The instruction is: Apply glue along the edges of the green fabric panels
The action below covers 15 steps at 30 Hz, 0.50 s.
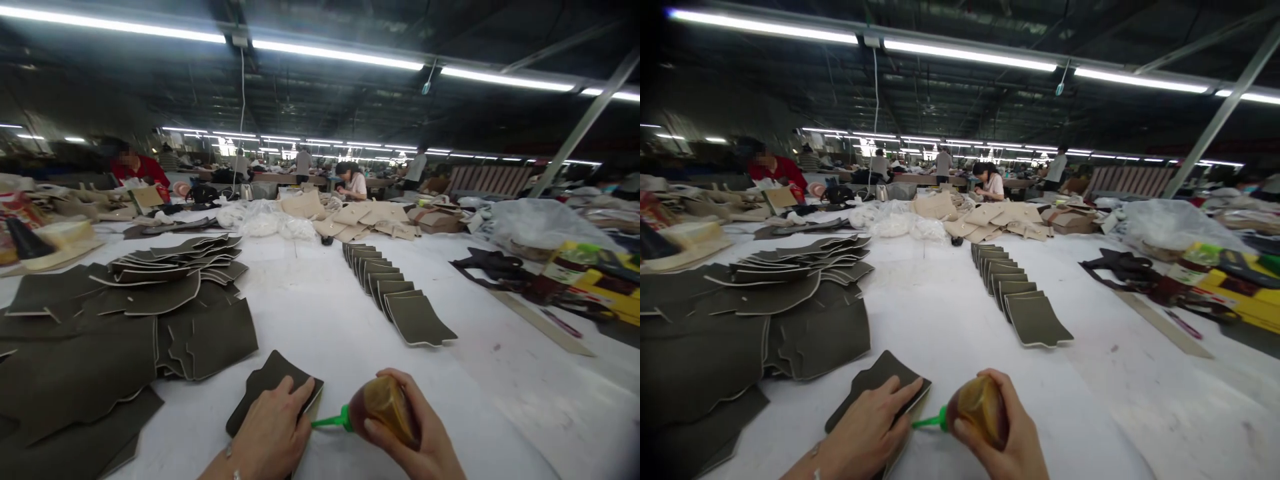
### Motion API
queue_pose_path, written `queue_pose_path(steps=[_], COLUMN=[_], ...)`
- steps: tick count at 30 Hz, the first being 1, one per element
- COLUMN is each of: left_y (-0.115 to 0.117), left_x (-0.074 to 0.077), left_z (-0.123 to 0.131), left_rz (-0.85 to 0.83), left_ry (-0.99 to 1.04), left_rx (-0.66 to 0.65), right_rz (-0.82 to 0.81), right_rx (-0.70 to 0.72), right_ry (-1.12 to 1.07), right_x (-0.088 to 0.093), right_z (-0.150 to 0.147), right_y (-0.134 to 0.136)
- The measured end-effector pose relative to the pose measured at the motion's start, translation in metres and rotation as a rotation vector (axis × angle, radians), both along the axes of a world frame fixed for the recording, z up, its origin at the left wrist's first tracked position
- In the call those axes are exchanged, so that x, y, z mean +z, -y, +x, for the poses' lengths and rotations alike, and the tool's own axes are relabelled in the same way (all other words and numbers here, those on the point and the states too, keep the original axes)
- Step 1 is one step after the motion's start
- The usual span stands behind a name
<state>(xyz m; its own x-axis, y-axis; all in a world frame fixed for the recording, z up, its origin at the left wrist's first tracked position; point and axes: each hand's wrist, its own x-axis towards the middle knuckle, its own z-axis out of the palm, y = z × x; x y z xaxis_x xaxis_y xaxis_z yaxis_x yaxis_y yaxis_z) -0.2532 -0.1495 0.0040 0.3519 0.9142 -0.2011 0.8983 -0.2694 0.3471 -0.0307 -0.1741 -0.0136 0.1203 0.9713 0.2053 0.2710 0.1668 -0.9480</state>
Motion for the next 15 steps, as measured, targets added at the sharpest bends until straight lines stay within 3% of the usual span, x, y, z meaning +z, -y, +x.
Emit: queue_pose_path(steps=[6,15], left_y=[0.0018,0.0021], left_x=[0.0044,0.0016], left_z=[-0.0031,-0.0053], left_rz=[0.019,0.043], left_ry=[0.019,0.018], left_rx=[-0.017,-0.020], right_rz=[-0.053,-0.101], right_rx=[-0.010,0.049], right_ry=[0.042,0.047], right_x=[0.0064,0.0000], right_z=[0.0045,0.0056], right_y=[-0.0010,0.0063])
